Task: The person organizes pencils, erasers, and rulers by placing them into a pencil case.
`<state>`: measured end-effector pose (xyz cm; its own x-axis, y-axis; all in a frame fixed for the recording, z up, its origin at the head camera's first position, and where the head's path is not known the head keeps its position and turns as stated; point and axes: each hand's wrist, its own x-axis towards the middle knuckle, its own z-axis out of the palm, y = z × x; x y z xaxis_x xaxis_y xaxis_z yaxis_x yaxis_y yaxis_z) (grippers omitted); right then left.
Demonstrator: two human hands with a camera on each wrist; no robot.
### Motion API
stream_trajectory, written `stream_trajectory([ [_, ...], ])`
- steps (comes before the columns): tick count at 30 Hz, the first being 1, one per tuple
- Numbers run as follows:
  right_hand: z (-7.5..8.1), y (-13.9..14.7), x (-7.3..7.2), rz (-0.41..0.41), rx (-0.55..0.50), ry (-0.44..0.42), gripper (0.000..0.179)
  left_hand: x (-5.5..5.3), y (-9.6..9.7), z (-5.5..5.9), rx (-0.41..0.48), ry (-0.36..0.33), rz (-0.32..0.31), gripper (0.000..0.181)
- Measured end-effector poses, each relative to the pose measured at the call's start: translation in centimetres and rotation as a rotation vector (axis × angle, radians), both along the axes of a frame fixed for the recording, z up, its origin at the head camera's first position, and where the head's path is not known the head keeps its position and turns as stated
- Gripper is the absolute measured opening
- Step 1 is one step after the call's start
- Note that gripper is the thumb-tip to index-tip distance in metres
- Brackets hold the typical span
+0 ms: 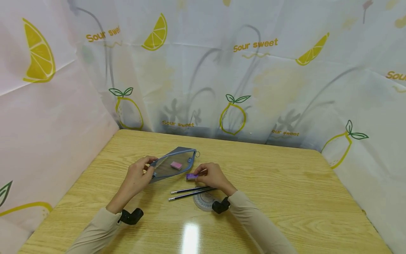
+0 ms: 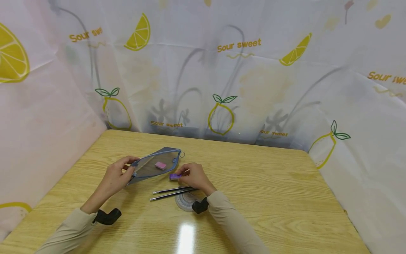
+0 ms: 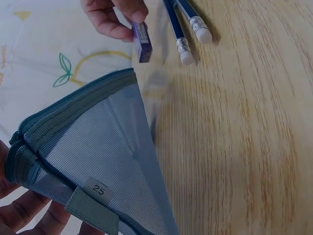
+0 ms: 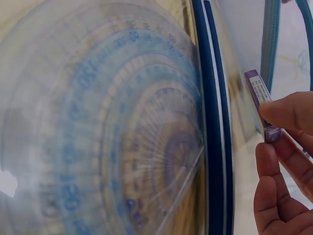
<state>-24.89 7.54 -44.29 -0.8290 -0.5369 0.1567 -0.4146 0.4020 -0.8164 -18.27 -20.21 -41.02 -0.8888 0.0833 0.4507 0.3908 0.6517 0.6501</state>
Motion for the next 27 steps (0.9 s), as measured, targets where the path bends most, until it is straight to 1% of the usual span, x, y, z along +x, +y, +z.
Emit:
stream_trajectory([
  [11,0.8,0.4,0.6,-0.012,-0.001,0.026,0.012,0.0,0.2,0.2,-0.009,0.005,0.006,0.028],
  [17,1.2,0.7,1.0,-0.012,-0.031,0.049,0.012,-0.1,0.2,0.2,-0.008,0.005,0.006,0.028],
  [27,1.9,0.8,1.5,-0.016,-0.078,0.055,0.013,-0.1,0.2,0.1,-0.012,0.007,0.006,0.028],
])
